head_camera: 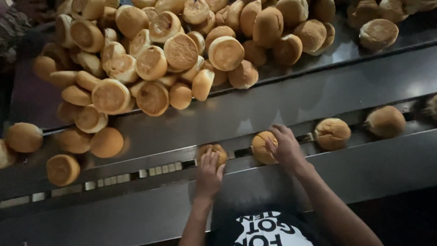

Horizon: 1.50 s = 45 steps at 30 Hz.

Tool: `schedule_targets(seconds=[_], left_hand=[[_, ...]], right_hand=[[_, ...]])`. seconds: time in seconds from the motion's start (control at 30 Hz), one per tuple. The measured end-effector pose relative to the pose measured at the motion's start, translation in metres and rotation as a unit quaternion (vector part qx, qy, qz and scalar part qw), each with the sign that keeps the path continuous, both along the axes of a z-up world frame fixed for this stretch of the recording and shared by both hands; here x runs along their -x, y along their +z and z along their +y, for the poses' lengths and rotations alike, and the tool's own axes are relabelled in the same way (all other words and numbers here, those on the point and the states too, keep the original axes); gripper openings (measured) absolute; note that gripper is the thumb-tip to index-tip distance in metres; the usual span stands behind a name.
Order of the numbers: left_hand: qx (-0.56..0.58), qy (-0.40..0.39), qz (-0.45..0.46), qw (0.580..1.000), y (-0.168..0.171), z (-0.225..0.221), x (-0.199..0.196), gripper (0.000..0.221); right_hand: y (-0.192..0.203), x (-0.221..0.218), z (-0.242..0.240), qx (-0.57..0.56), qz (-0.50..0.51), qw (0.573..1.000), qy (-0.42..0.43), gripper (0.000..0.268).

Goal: Sorting and placing burger buns onto a conveyor belt from a large pile in a bakery production line.

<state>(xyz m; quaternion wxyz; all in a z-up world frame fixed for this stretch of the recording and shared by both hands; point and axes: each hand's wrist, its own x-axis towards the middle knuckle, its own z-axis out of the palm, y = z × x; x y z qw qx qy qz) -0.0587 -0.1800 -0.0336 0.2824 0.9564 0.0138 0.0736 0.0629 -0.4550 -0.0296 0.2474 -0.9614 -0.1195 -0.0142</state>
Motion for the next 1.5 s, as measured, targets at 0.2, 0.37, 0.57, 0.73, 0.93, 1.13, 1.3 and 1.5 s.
schedule_targets(seconds=[0.2,0.37,0.57,0.73,0.93,1.13,1.3,1.5], left_hand=[[0.001,0.035,-0.092,0.995,0.000,-0.013,-0.036,0.052],[0.026,0.064,-0.113,0.991,0.100,-0.009,-0.111,0.063],[-0.027,0.114,-0.036,0.992,0.098,0.024,-0.207,0.084],[-0.123,0.136,0.052,0.982,0.064,0.035,-0.227,0.084],[-0.017,0.062,-0.008,0.998,0.066,0.027,-0.179,0.064],[0.008,0.075,-0.125,0.989,0.089,0.049,-0.061,0.055],[-0.181,0.085,-0.016,0.980,0.080,0.059,0.021,0.071],[-0.098,0.039,0.025,0.994,0.018,0.041,0.043,0.058]], right_hand=[[0.034,-0.081,0.043,-0.098,-0.076,0.992,0.037,0.054],[0.019,-0.172,0.093,-0.071,-0.136,0.988,-0.002,0.083],[0.048,-0.170,0.116,0.005,0.016,1.000,-0.016,0.091],[0.014,-0.137,0.099,-0.048,0.084,0.995,0.025,0.096],[0.074,-0.054,0.081,-0.378,0.453,0.804,-0.078,0.070],[0.055,0.006,0.061,-0.157,0.253,0.939,0.171,0.079],[0.045,0.038,0.078,0.061,0.128,0.955,0.262,0.081],[0.024,0.007,0.054,-0.033,0.077,0.973,0.213,0.046]])
